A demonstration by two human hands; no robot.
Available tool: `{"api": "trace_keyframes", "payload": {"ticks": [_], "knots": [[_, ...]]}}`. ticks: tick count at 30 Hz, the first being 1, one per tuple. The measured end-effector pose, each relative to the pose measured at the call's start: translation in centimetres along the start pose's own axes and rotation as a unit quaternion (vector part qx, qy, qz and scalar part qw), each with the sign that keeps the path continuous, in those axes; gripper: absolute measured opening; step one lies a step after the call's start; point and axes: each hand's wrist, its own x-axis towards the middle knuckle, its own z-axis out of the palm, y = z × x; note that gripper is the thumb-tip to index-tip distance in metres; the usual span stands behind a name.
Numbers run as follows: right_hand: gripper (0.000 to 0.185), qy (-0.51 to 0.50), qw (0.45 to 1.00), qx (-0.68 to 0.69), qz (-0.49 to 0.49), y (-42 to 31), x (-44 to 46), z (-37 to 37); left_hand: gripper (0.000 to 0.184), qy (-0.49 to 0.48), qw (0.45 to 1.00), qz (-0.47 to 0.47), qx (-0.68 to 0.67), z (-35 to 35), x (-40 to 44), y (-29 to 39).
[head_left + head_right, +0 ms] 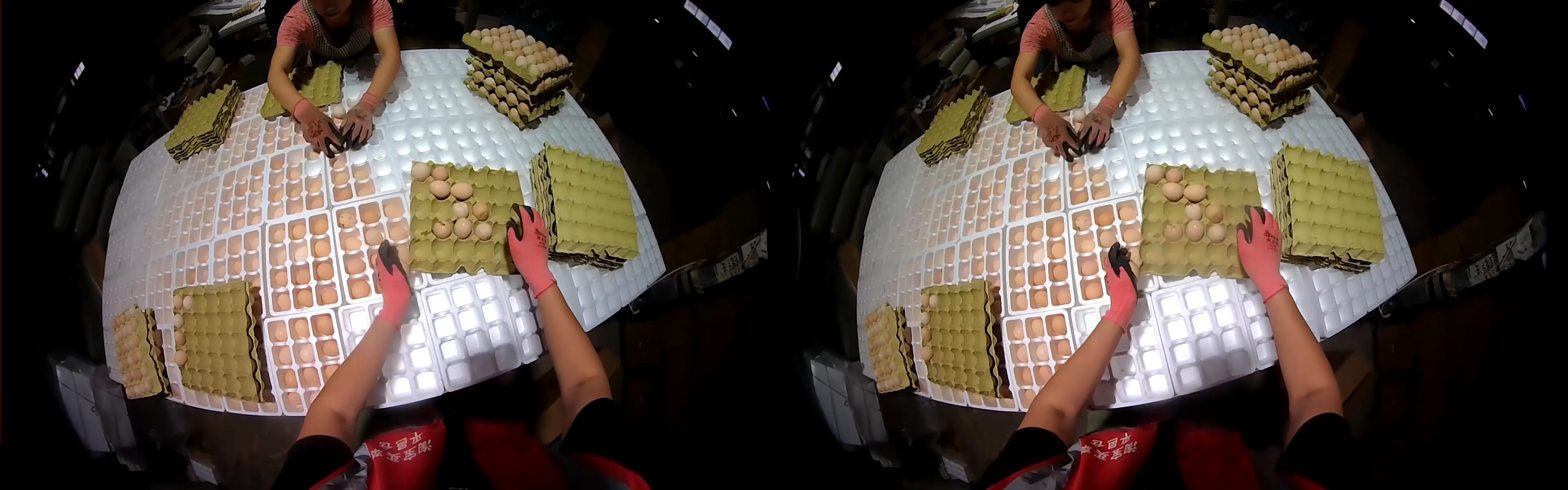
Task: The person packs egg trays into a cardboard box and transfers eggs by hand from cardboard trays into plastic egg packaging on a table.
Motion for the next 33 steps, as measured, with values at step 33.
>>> {"api": "trace_keyframes", "payload": {"ticks": [33], "knots": [[0.037, -0.209, 0.814, 0.533, 0.101, -27.6, 5.4, 28.6, 0.043, 0.136, 0.925, 0.137, 0.326, -37.2, 9.5, 8.9]]}}
